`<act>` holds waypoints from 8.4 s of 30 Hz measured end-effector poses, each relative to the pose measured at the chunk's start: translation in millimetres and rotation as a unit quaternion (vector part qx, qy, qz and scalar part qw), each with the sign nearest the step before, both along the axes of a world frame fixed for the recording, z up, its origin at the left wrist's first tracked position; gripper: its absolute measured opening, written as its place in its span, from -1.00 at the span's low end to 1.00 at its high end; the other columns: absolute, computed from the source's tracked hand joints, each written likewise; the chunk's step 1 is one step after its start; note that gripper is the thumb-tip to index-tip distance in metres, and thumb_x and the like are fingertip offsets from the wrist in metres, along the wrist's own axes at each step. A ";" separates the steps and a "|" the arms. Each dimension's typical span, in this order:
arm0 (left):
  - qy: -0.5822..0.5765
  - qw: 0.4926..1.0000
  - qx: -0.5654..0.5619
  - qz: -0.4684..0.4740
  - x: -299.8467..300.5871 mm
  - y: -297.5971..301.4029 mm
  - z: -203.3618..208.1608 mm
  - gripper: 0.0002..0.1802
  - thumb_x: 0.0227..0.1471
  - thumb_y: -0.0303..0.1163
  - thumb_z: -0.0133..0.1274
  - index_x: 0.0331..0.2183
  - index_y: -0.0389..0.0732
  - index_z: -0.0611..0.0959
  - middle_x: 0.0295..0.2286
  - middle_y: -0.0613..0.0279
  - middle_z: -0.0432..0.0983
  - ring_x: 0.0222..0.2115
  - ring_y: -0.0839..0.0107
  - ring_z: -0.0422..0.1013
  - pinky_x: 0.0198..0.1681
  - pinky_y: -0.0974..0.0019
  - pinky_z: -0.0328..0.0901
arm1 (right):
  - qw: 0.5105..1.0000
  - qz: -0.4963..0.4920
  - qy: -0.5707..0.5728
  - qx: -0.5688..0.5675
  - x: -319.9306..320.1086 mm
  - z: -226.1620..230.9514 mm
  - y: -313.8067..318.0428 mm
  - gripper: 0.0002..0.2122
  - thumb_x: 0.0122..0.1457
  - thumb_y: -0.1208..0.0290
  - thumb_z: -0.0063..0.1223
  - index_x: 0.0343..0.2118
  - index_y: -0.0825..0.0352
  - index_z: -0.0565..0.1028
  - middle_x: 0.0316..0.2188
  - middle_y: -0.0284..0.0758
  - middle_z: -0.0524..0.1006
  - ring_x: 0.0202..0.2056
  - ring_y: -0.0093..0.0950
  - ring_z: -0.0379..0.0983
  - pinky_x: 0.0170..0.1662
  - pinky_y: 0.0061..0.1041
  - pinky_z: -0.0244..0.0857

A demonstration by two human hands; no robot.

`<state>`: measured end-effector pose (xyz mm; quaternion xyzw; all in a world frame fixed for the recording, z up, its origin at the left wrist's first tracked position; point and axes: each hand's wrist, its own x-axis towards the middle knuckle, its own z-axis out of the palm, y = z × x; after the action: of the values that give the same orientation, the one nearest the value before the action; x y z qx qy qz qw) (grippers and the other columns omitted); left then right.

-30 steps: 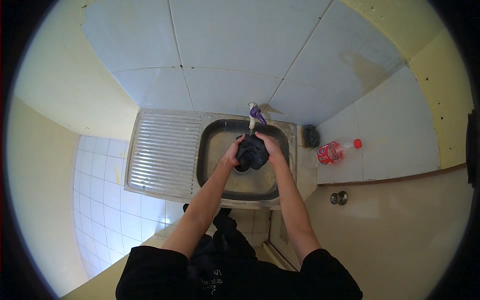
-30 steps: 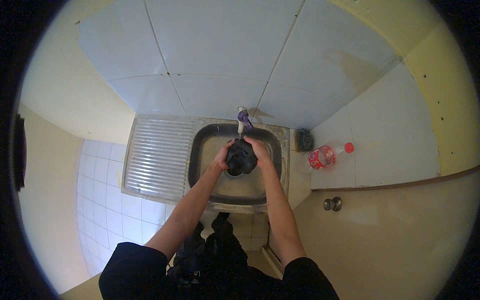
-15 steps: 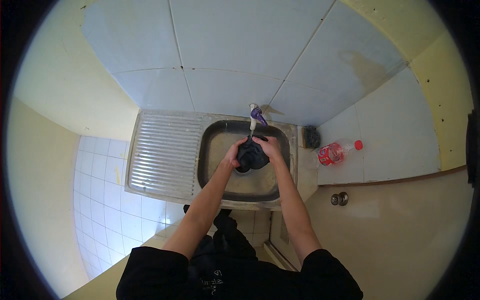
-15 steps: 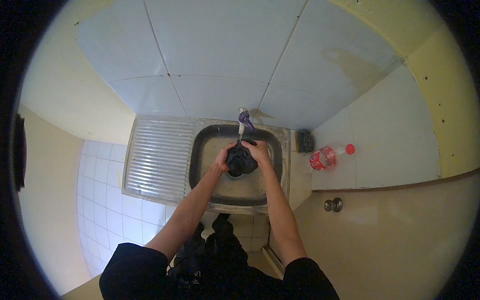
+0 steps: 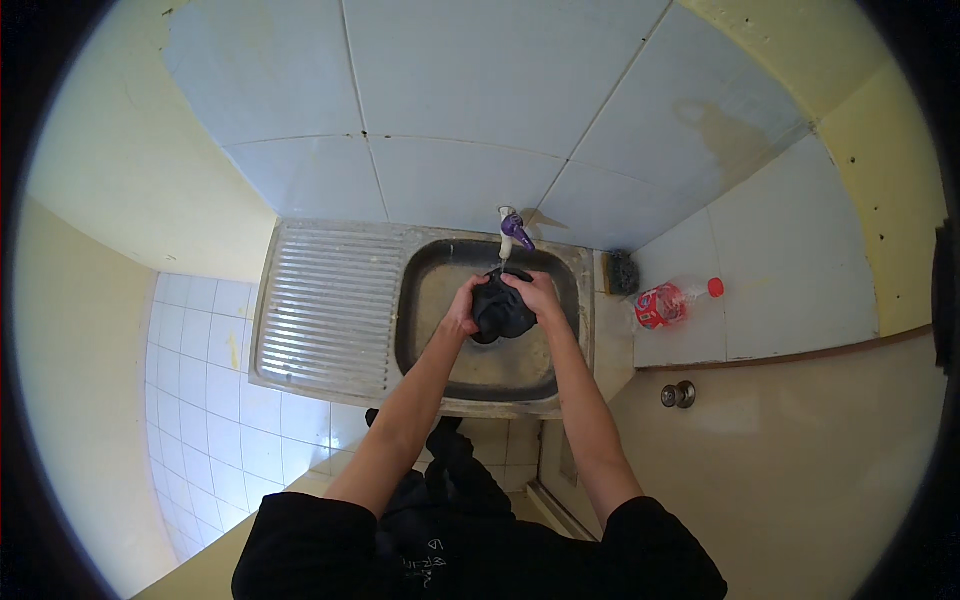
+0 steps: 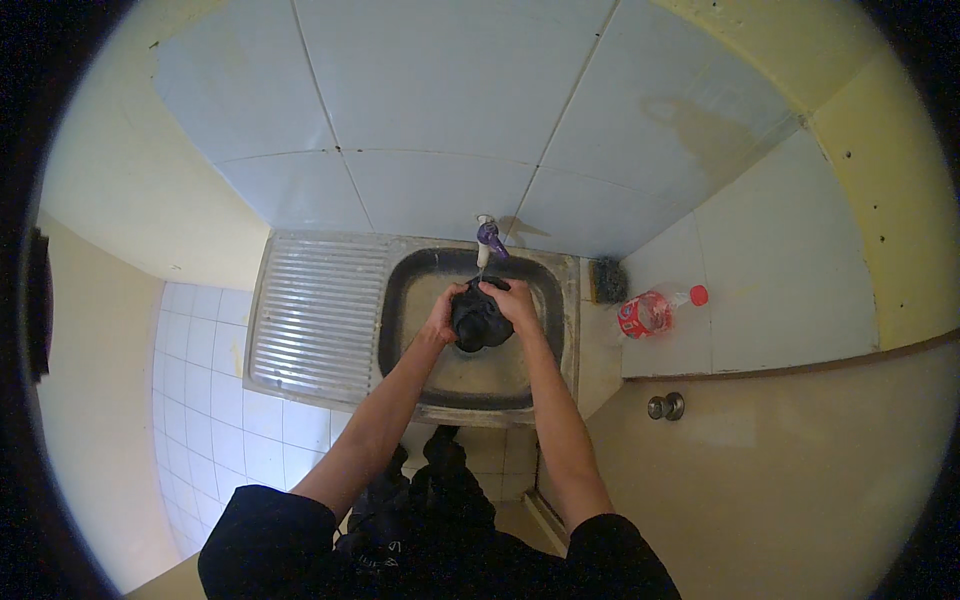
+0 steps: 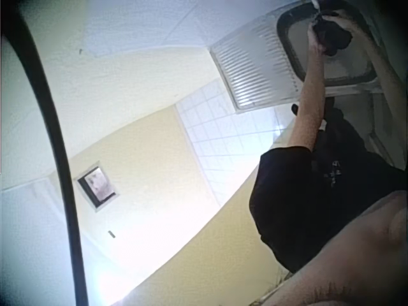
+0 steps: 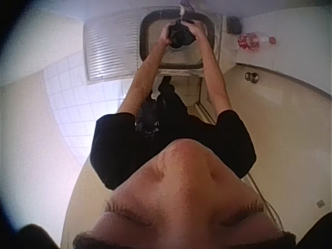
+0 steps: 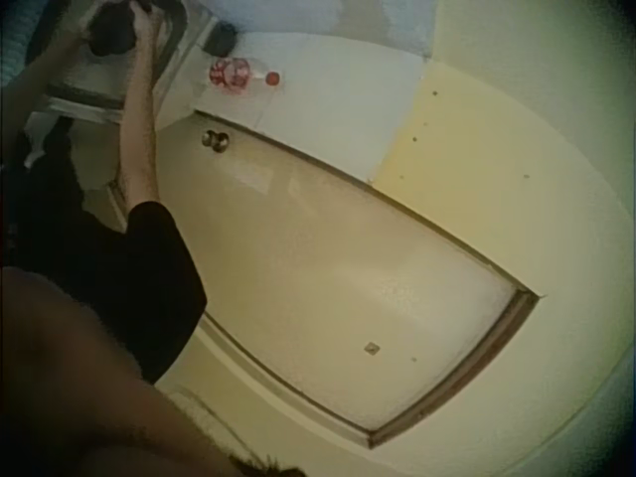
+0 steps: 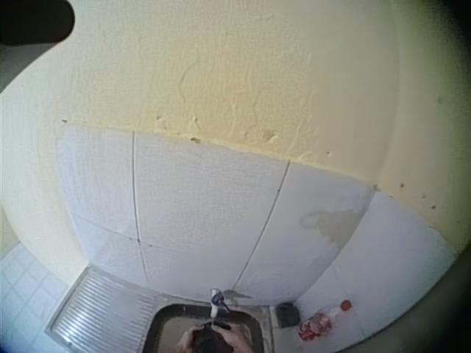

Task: The person scrapes yellow residue from tile joints using a metal tool, washes a black cloth in a sink, wrings the cloth, and wipes the joints.

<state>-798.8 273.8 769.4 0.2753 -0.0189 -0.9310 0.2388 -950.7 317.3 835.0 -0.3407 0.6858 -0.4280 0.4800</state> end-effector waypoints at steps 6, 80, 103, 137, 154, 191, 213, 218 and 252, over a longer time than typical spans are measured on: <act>-0.033 0.999 -0.027 -0.013 -4.4 0.2 6.4 -0.59 -0.02 -0.07 0.06 -0.26 -0.22 0.61 -0.31 0.07 0.59 -0.29 0.15 0.53 -0.08 0.05 0.39 | 1.000 0.012 0.003 0.001 0.1 -10.3 -0.5 -0.78 0.00 0.36 0.27 -0.33 0.39 0.61 -0.42 -0.38 0.60 -0.41 -0.61 0.48 -0.32 -0.54 0.34; -0.131 0.987 -0.076 -0.058 -17.6 -18.9 -28.3 -0.64 0.13 -0.25 -0.27 -0.25 -0.19 0.59 -0.32 0.14 0.56 -0.33 0.27 0.51 -0.11 0.18 0.40 | 0.981 0.139 0.104 -0.085 13.9 -65.9 15.5 -0.20 -0.22 0.12 0.46 0.06 0.39 0.27 -0.05 -0.12 0.45 -0.04 -0.32 0.41 0.00 -0.41 0.27; -0.503 0.750 -0.422 -0.082 19.6 -32.0 17.5 -0.29 -0.02 0.24 0.01 -0.48 -0.33 0.67 -0.52 -0.06 0.57 -0.36 0.11 0.53 -0.22 0.12 0.36 | 0.908 0.028 -0.416 0.041 20.6 -63.2 -3.5 -0.74 -0.02 0.54 0.11 -0.22 0.40 0.43 -0.39 -0.26 0.52 -0.33 -0.33 0.53 -0.22 -0.38 0.41; 0.039 0.982 -0.167 0.083 -43.3 -21.3 -30.9 -0.56 0.10 -0.50 -0.02 0.03 -0.11 0.32 -0.26 0.13 0.44 -0.31 0.28 0.45 -0.23 0.18 0.42 | 0.905 0.163 -0.286 0.268 -7.4 -43.1 -10.7 -0.82 0.07 0.33 0.10 -0.41 0.36 0.47 -0.61 -0.40 0.41 -0.70 -0.68 0.26 -0.68 -0.73 0.15; -0.239 0.961 -0.110 -0.084 -10.6 -16.6 -86.4 -0.48 -0.03 0.15 0.14 -0.40 -0.17 0.52 -0.57 0.25 0.43 -0.57 0.33 0.37 -0.42 0.22 0.32 | 0.878 0.342 -0.017 0.335 45.0 -69.4 1.5 -0.82 0.06 0.35 0.15 -0.42 0.24 0.36 -0.74 -0.50 0.27 -0.77 -0.69 0.09 -0.75 -0.62 -0.05; -0.155 0.971 -0.178 -0.049 26.0 -32.5 -16.5 -0.26 -0.03 0.12 0.16 0.01 -0.24 0.47 -0.07 0.20 0.45 -0.06 0.31 0.36 0.06 0.22 0.19 | 0.957 0.241 -0.071 0.148 19.4 -38.2 -19.9 -0.58 0.06 0.06 0.23 -0.22 0.37 0.51 -0.39 -0.34 0.55 -0.37 -0.54 0.50 -0.31 -0.56 0.37; -0.069 0.975 -0.190 -0.088 38.2 -2.7 -16.7 -0.54 0.01 -0.21 0.00 -0.03 -0.12 0.44 -0.12 0.20 0.44 -0.11 0.23 0.35 -0.12 0.09 0.27 | 0.836 -0.031 -0.547 0.031 4.2 -58.1 29.9 -0.57 0.03 0.19 -0.14 -0.09 0.38 0.44 -0.13 -0.20 0.51 -0.10 -0.20 0.44 0.02 -0.16 0.28; -0.052 0.973 -0.213 -0.078 30.4 3.1 -12.4 -0.55 -0.04 -0.25 -0.04 -0.05 -0.13 0.45 -0.12 0.23 0.42 -0.12 0.24 0.34 -0.10 0.07 0.25 | 0.831 -0.038 -0.556 0.013 -13.2 -77.1 37.8 -0.56 -0.02 0.19 -0.14 -0.12 0.37 0.46 -0.14 -0.20 0.51 -0.13 -0.21 0.44 0.03 -0.15 0.27; -0.062 0.976 -0.169 -0.122 -35.7 -13.8 -7.8 -0.45 0.25 0.05 -0.28 -0.01 -0.17 0.48 -0.12 0.22 0.51 -0.12 0.34 0.44 -0.01 0.22 0.33 | 0.809 -0.143 -0.568 -0.037 -36.0 -75.1 53.5 -0.56 -0.07 0.21 -0.14 -0.15 0.33 0.49 -0.10 -0.23 0.52 -0.06 -0.22 0.43 0.13 -0.19 0.17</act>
<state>-834.5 260.0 761.6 0.2839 -0.2244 -0.9175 0.1653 -986.6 370.8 759.8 0.0482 0.3156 -0.6340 0.7043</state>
